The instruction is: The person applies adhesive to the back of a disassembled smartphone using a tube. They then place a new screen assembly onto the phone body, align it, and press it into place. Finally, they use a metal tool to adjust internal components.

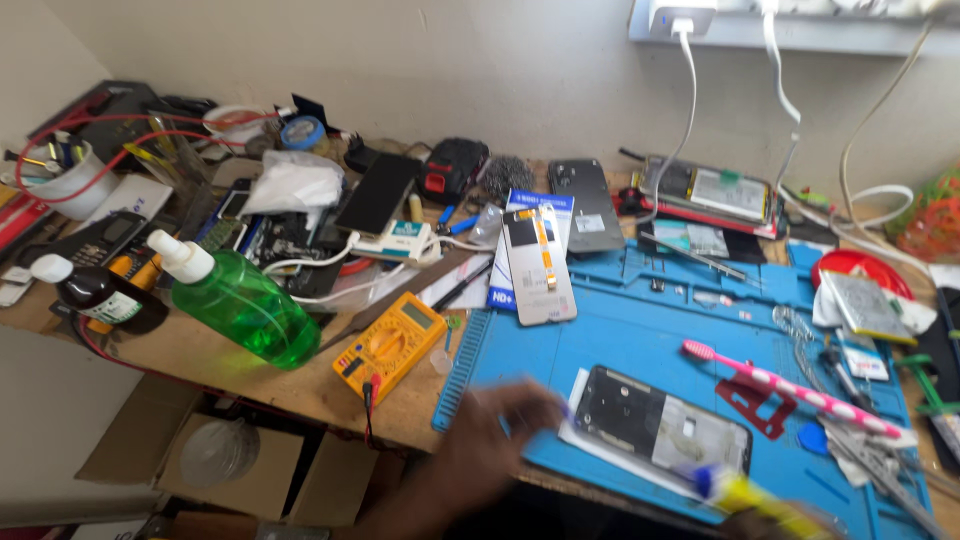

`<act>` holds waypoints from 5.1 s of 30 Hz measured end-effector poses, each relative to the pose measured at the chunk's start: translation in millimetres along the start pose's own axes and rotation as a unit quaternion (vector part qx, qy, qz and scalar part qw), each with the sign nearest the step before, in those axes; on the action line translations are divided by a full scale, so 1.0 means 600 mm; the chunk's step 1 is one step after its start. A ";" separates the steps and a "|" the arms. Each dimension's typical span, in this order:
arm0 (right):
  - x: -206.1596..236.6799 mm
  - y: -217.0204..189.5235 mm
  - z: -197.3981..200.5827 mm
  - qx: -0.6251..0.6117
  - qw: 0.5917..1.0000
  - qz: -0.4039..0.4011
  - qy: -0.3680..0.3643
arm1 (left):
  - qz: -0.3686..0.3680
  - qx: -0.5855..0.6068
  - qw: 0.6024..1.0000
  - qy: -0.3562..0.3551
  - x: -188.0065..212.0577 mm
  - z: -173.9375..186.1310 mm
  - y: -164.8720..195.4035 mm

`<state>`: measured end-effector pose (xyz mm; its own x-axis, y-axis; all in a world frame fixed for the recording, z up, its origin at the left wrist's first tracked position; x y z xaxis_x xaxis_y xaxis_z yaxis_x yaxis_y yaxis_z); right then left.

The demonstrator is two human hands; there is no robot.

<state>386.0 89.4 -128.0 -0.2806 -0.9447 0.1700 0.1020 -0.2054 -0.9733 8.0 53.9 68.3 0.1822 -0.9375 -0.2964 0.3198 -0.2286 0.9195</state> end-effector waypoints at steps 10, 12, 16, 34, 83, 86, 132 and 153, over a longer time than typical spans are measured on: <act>0.103 -0.218 -0.050 0.032 0.969 0.214 0.117 | -0.197 -0.325 0.925 -0.003 -0.018 -0.005 -0.060; 0.103 -0.245 -0.075 0.081 0.971 0.201 0.098 | -0.225 -0.313 0.920 -0.065 0.005 -0.036 -0.055; 0.074 -0.282 -0.135 0.146 0.967 0.202 0.048 | -0.251 -0.301 0.917 -0.075 0.017 -0.055 -0.035; 0.032 -0.312 -0.214 0.267 0.876 0.398 -0.059 | -0.181 -0.279 0.937 -0.107 0.023 -0.039 -0.043; 0.029 -0.302 -0.218 0.245 0.877 0.411 -0.051 | -0.182 -0.281 0.936 -0.105 0.027 -0.046 -0.055; 0.029 -0.301 -0.218 0.246 0.876 0.411 -0.052 | -0.182 -0.281 0.937 -0.105 0.027 -0.045 -0.055; 0.046 -0.315 -0.225 0.252 0.869 0.425 -0.014 | -0.255 -0.267 0.921 -0.123 0.011 -0.078 -0.046; 0.050 -0.310 -0.227 0.238 0.864 0.443 -0.004 | -0.282 -0.294 0.905 -0.120 0.014 -0.089 -0.050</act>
<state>228.9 134.3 37.0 0.1159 -0.7866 -0.6065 0.6550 0.5195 -0.5486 49.4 66.6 24.3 -0.3496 -0.7614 -0.5458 0.7518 -0.5757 0.3216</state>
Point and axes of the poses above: each hand's wrist, its own x-axis away from the middle knuckle, its own z-axis out of the back of the hand, y = z × x, the point moved 4 cm from there along -x, towards the middle knuckle, and after that the axes turned 13 degrees about y, right-handed, at the moved point
